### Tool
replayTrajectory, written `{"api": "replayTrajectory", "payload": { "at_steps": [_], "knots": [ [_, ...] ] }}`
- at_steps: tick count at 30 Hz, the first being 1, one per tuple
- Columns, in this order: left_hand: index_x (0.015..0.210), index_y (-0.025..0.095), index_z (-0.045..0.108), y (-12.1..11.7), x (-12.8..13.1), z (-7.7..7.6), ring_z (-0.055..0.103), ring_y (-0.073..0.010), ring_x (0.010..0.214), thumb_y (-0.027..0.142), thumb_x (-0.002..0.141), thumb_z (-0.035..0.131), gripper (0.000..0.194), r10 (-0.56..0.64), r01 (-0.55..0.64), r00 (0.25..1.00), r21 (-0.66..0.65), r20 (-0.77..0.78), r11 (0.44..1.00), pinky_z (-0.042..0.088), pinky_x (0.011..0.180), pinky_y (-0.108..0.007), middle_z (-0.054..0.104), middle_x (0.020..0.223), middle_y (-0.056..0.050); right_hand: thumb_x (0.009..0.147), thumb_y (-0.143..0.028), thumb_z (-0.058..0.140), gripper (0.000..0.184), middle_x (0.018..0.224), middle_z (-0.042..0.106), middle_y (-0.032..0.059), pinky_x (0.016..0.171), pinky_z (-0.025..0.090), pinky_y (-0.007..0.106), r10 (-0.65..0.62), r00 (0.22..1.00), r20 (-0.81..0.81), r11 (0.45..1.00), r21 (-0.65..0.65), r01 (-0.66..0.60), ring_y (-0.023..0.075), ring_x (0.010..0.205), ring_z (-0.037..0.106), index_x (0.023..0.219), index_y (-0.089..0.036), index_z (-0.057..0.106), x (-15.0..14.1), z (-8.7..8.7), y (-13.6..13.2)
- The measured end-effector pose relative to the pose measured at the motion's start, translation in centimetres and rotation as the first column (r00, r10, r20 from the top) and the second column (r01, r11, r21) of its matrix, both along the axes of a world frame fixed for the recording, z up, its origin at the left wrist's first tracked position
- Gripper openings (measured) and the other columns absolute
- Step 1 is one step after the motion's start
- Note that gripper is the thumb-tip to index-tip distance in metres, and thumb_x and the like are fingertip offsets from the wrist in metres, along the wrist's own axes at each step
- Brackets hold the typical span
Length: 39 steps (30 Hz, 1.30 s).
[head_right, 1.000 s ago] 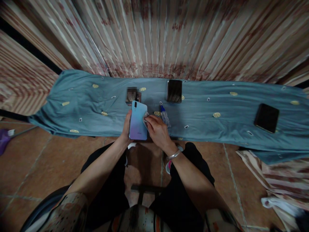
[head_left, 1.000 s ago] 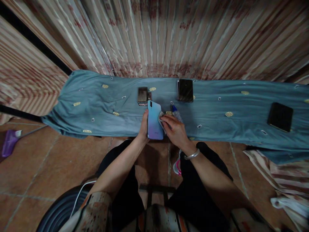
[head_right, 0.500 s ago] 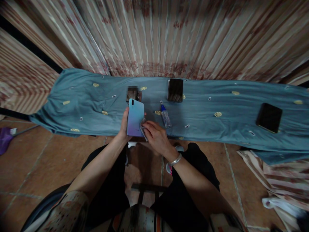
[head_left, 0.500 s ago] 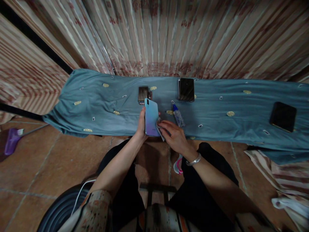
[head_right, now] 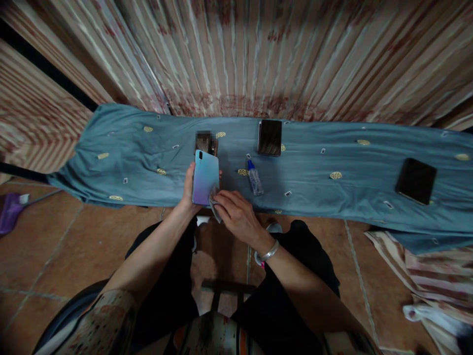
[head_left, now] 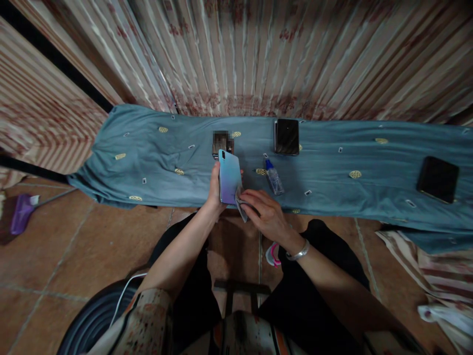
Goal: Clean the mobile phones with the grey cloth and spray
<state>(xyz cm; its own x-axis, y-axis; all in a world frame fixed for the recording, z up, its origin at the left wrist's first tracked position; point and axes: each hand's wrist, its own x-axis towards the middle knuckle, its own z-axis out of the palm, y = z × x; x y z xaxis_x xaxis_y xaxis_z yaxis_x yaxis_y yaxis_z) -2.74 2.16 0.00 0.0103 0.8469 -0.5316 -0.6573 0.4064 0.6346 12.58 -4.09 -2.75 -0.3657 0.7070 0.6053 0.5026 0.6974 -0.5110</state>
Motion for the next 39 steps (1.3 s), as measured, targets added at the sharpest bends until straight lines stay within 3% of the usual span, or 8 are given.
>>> {"api": "replayTrajectory", "payload": {
  "at_steps": [6, 14, 22, 28, 33, 39],
  "knots": [
    [0.099, 0.012, 0.073, 0.1, 0.1, -0.5, 0.062, -0.0149, 0.054, 0.065, 0.099, 0.037, 0.064, -0.003, 0.003, 1.000, -0.009, 0.021, 1.000, 0.051, 0.058, -0.027, 0.075, 0.073, -0.007, 0.104, -0.021, 0.054, 0.026, 0.114, 0.075, 0.0113, 0.092, 0.062, 0.043, 0.015, 1.000, 0.004, 1.000, -0.007, -0.015, 0.0235, 0.102, 0.070, 0.122, -0.021, 0.072, -0.6, 0.1, -0.2],
    [0.111, 0.009, 0.075, -0.2, 0.3, -0.7, 0.062, -0.0175, 0.058, 0.062, 0.100, 0.037, 0.067, -0.015, 0.015, 1.000, -0.063, 0.000, 0.998, 0.051, 0.065, -0.030, 0.073, 0.072, -0.008, 0.105, -0.019, 0.049, 0.031, 0.115, 0.075, 0.0123, 0.096, 0.061, 0.043, 0.034, 0.999, 0.004, 0.999, 0.011, -0.034, 0.0236, 0.104, 0.070, 0.128, -0.020, 0.070, -1.8, 1.1, -0.5],
    [0.127, 0.016, 0.071, -0.5, 1.0, -0.6, 0.075, -0.0278, 0.099, 0.058, 0.101, 0.040, 0.059, 0.028, -0.024, 0.999, -0.087, 0.047, 0.996, 0.061, 0.084, -0.038, 0.079, 0.102, -0.012, 0.104, -0.014, 0.049, 0.033, 0.122, 0.073, 0.0138, 0.097, 0.061, 0.040, 0.076, 0.997, 0.014, 0.995, 0.060, -0.077, 0.0233, 0.109, 0.069, 0.131, -0.017, 0.068, -2.0, 1.3, -0.6],
    [0.118, 0.018, 0.074, -0.8, 1.4, -0.4, 0.075, -0.0270, 0.104, 0.054, 0.102, 0.040, 0.052, 0.033, -0.034, 0.999, -0.074, -0.011, 0.997, 0.061, 0.090, -0.037, 0.079, 0.098, -0.011, 0.105, -0.013, 0.044, 0.037, 0.126, 0.072, 0.0115, 0.099, 0.061, 0.040, 0.067, 0.997, 0.027, 0.997, 0.027, -0.068, 0.0223, 0.111, 0.068, 0.132, -0.020, 0.068, -1.9, 1.1, -0.4],
    [0.110, 0.015, 0.074, -1.7, 2.0, -0.2, 0.075, -0.0245, 0.102, 0.053, 0.103, 0.038, 0.053, -0.044, 0.044, 0.999, -0.075, 0.014, 0.996, 0.061, 0.091, -0.035, 0.078, 0.090, -0.008, 0.105, -0.016, 0.045, 0.038, 0.127, 0.072, 0.0130, 0.101, 0.059, 0.043, 0.023, 1.000, 0.021, 1.000, 0.019, -0.023, 0.0236, 0.112, 0.069, 0.135, -0.020, 0.067, -1.6, 0.8, 0.2],
    [0.081, 0.016, 0.068, -2.1, 2.9, -0.2, 0.074, -0.0193, 0.094, 0.044, 0.103, 0.043, 0.043, 0.001, 0.005, 0.996, -0.070, 0.087, 0.998, 0.060, 0.092, -0.032, 0.071, 0.075, -0.005, 0.105, -0.018, 0.044, 0.041, 0.130, 0.071, 0.0113, 0.109, 0.056, 0.047, -0.019, 1.000, 0.006, 0.998, -0.058, 0.020, 0.0244, 0.119, 0.067, 0.138, -0.025, 0.066, -1.2, 0.5, 1.0]
  ]
}}
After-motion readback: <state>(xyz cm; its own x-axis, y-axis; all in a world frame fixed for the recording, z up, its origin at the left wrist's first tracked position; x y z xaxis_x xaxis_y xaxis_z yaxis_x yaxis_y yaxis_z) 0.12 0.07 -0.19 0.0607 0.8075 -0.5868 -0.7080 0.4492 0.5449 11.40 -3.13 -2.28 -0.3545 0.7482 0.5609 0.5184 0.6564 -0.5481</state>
